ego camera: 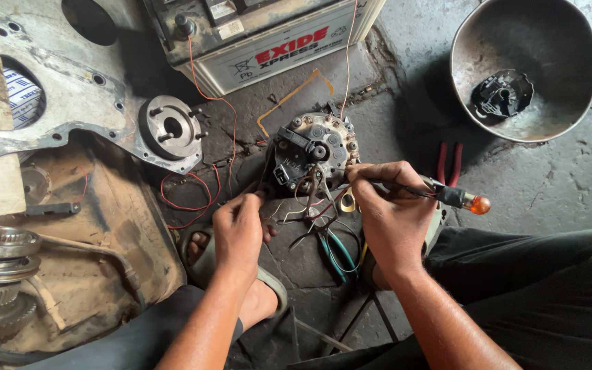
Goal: The person sits on the floor and uses a test light connected to a car battery to check continuity on a small electrical component. They repeatedly touch the test light to various terminals on the component, observing the light to diagnose the circuit.
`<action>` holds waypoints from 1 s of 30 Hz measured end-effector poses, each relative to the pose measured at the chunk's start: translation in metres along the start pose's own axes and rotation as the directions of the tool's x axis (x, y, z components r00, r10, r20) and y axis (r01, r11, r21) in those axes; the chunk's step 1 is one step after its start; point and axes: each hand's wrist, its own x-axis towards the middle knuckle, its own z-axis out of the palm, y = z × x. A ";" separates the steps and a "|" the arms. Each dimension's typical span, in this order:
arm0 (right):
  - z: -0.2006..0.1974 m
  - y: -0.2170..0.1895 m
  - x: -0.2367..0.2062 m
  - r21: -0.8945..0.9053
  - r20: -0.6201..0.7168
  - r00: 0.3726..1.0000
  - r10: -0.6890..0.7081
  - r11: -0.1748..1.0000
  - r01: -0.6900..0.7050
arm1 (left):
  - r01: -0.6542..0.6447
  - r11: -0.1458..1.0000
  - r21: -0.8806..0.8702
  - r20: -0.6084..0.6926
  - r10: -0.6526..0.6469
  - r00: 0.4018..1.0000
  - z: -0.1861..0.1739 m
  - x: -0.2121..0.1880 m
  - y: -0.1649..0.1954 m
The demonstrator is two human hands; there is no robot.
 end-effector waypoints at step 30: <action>0.001 -0.002 -0.003 0.056 -0.011 1.000 -0.004 0.998 0.005 | -0.015 0.999 0.042 -0.040 0.017 0.999 -0.001 -0.001 -0.008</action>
